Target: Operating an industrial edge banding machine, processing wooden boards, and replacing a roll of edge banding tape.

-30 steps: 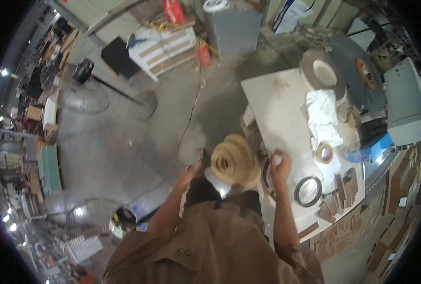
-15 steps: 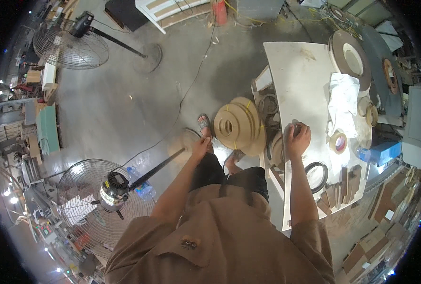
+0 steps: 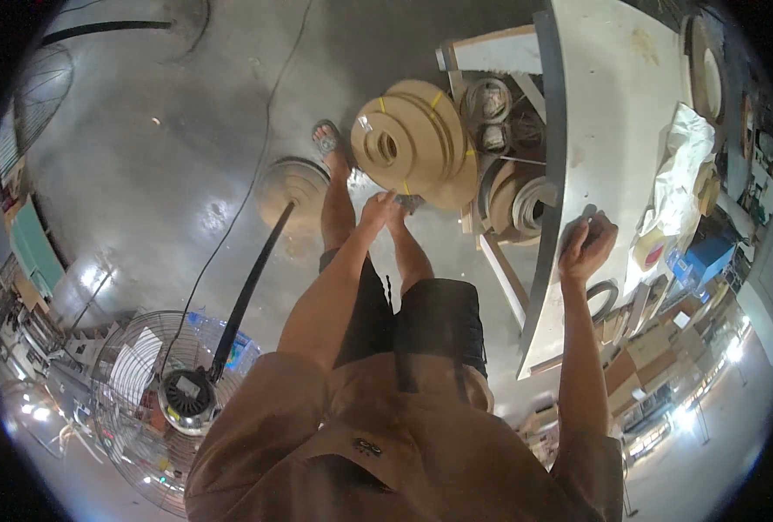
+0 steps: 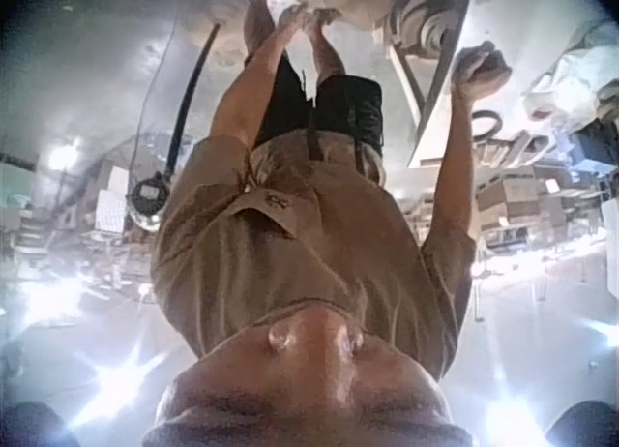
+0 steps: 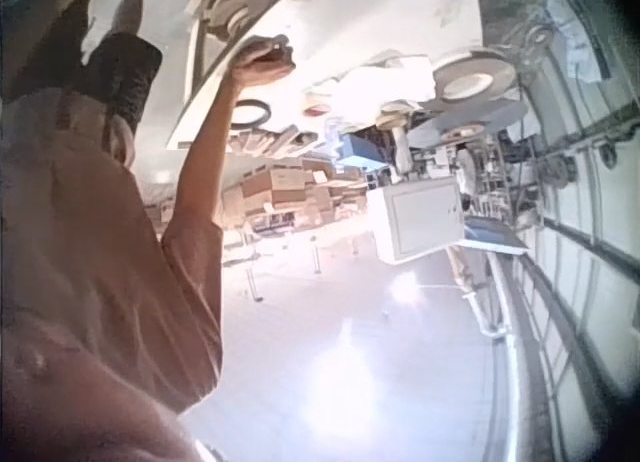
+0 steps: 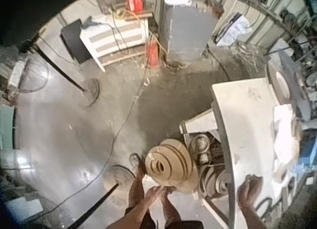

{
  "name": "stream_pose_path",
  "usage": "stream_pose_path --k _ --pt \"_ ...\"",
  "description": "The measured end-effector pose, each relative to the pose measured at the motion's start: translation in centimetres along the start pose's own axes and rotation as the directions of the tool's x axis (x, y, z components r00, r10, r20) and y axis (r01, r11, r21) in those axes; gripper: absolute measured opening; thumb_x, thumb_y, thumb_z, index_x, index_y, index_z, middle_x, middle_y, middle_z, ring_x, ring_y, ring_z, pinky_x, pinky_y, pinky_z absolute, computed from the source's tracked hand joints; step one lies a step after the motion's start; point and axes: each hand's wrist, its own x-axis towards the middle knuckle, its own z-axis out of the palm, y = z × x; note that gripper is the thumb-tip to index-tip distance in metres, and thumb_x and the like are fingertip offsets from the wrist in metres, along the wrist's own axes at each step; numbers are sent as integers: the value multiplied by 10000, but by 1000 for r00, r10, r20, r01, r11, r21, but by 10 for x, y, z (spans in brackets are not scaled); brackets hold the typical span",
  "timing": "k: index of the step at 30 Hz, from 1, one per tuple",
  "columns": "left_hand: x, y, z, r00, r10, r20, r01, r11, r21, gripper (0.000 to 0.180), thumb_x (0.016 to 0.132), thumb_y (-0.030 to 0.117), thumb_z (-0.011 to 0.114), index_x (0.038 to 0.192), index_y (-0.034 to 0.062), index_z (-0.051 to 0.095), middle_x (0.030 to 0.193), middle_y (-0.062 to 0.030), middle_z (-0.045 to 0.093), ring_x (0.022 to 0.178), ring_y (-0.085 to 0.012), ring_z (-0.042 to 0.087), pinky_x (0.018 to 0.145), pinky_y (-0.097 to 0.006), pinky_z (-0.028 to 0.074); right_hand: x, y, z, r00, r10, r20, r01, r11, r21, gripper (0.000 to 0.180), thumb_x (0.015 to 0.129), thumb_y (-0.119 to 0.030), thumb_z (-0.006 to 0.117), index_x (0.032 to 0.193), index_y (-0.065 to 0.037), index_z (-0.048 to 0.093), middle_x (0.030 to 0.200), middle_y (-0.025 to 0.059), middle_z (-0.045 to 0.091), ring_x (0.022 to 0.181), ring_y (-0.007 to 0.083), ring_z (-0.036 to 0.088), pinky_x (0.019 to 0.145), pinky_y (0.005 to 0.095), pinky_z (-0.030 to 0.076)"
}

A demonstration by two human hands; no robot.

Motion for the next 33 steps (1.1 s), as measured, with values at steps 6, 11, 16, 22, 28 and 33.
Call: stream_pose_path --k 6,11,16,22,28,33 --pt "44 -23 14 991 -116 70 113 992 49 615 1048 520 629 1204 -71 694 986 -174 787 891 -220 726 843 -358 552 -12 21 0 994 66 82 -75 991 106 415 1110 -362 534 1183 46 555 1052 150 522 924 279 531 843 384 450" --pt "65 -37 47 978 -179 108 167 979 116 621 1036 542 636 1163 -60 723 973 -164 788 911 -239 738 833 -374 555 -12 27 -18 998 -27 64 30 999 -43 450 1114 -390 514 1174 55 552 1061 157 531 972 309 523 893 420 431" --pt "135 -100 -3 999 -34 -17 35 996 87 625 1018 560 635 1139 -45 738 1026 -165 789 959 -265 744 832 -386 561 -3 9 8 992 -122 36 123 992 -42 441 1109 -414 515 1163 23 532 992 90 482 903 213 461 852 378 412" --pt "198 -110 -21 943 334 -6 -326 924 200 401 1093 302 572 1350 1 637 1095 -137 762 1034 -264 738 866 -387 580 -3 26 -6 997 -71 24 72 997 -36 428 1113 -407 521 1200 11 533 1057 120 535 986 240 507 969 425 429" --pt "279 -118 -7 930 367 -24 -353 910 217 630 1065 545 577 1308 -29 667 1149 -202 753 1118 -296 715 937 -382 540 -13 58 -44 987 -156 48 163 935 -315 664 1015 -613 547 1235 13 562 1166 179 568 1118 317 581 1007 553 502" --pt "317 -108 33 985 57 -163 -74 992 -101 850 1032 725 478 1367 -32 668 1261 -228 728 1185 -342 673 1010 -426 493 -40 54 -29 991 41 -124 -66 977 -201 581 1075 -510 485 1362 -11 563 1342 171 590 1265 309 556 1090 488 451"
